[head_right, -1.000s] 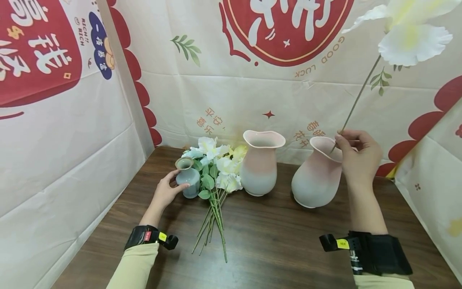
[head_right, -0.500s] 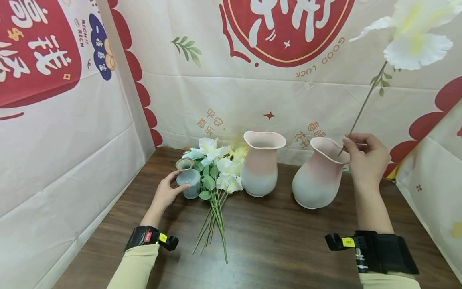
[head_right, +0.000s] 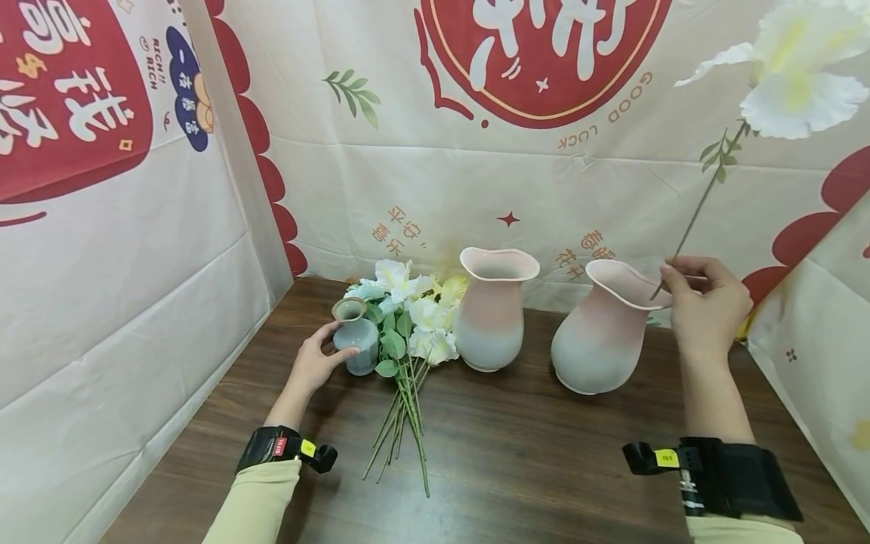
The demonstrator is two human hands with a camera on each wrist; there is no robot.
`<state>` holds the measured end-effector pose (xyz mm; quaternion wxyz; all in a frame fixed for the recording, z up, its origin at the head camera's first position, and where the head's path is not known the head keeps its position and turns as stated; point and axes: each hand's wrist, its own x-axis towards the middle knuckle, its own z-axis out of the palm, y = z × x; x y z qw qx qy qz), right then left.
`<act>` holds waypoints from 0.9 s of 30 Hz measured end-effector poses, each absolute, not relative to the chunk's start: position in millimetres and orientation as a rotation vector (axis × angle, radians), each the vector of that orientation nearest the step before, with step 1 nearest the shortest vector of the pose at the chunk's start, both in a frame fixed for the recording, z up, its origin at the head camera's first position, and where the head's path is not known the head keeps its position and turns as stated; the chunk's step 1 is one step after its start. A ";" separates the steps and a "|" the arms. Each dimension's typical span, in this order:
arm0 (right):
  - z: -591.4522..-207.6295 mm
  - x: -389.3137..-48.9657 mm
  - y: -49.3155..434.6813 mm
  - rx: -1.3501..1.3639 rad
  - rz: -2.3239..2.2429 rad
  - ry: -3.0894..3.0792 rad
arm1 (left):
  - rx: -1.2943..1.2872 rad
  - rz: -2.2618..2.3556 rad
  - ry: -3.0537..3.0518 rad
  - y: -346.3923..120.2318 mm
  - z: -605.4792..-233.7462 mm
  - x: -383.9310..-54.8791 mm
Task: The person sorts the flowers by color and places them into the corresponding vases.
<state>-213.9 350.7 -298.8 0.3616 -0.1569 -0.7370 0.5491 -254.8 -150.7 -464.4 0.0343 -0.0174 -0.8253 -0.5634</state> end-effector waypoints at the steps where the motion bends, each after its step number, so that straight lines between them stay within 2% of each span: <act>1: -299.4 -213.2 351.8 -0.411 1.415 -1.893 | -0.053 -1.732 -2.537 -150.7 -464.7 -254.8; 14: -297.0 -204.1 355.1 -0.493 1.422 -1.915 | -0.060 -1.741 -2.524 -149.8 -466.4 -254.3; 27: -303.9 -211.0 361.4 -0.473 1.329 -1.977 | -0.052 -1.733 -2.519 -149.4 -467.9 -253.3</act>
